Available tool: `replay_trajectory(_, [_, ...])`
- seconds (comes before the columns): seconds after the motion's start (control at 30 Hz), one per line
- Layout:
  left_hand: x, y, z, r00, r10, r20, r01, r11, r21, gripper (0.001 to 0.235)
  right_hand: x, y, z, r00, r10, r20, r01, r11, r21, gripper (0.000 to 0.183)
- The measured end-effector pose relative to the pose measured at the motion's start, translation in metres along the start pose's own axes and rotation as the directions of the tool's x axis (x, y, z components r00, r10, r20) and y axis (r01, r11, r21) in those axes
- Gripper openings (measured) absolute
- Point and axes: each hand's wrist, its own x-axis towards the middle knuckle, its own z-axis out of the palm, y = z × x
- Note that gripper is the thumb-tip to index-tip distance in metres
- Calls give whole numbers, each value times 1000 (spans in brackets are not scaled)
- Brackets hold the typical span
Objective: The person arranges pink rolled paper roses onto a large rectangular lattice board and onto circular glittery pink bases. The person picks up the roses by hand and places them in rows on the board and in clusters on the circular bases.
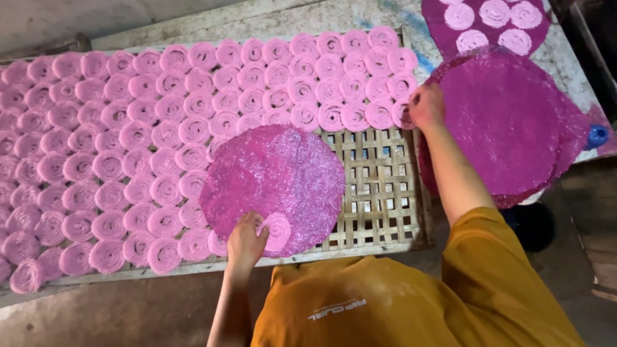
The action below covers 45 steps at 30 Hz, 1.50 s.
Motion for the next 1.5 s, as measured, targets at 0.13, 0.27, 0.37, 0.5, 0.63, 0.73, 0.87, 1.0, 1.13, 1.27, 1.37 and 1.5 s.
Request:
replay_trajectory(0.13, [0, -3, -8, 996, -18, 91, 34, 982, -188, 23, 6, -20, -30, 987, 117, 109, -133, 979, 154, 14])
replay_trajectory(0.27, [5, 23, -25, 930, 17, 368, 214, 788, -578, 25, -24, -100, -62, 954, 33, 297, -205, 795, 571, 7])
replay_trajectory(0.37, [7, 61, -17, 889, 23, 458, 253, 808, -532, 33, -124, -181, -71, 268, -368, 890, -790, 446, 422, 56])
replay_trajectory(0.5, [22, 79, -8, 907, 416, 68, -280, 716, -639, 28, -200, -225, -54, 268, -335, 903, -948, -259, 185, 39])
replay_trajectory(0.63, [91, 21, -54, 826, 215, -521, -275, 961, -38, 37, -190, -199, -47, 513, -70, 855, -854, -139, 501, 43])
replay_trajectory(0.73, [127, -23, -70, 815, 184, -549, -99, 978, 181, 61, -178, -180, -57, 591, 15, 806, -803, -79, 591, 44])
replay_trajectory(0.87, [150, -43, -66, 924, 38, -379, -17, 998, 57, 50, -154, -177, -68, 694, 22, 720, -720, -15, 694, 43])
replay_trajectory(1.0, [138, -43, -78, 915, 98, -391, -132, 989, -61, 29, -124, -190, -61, 724, 65, 686, -680, -94, 727, 46])
replay_trajectory(1.13, [88, -67, -119, 956, -170, -237, 54, 901, -429, 26, -104, -201, -44, 720, 52, 692, -684, -115, 721, 42])
replay_trajectory(1.27, [29, -140, -175, 803, -33, -595, -96, 978, -184, 18, -94, -211, -25, 726, 34, 687, -675, -156, 721, 36])
replay_trajectory(1.37, [14, -201, -195, 711, -279, -645, 33, 930, -367, 18, -91, -224, -7, 701, 4, 713, -701, -178, 691, 34])
replay_trajectory(1.5, [10, -252, -186, 679, -288, -675, 92, 946, -311, 16, -91, -246, 21, 674, 15, 738, -726, -171, 666, 39])
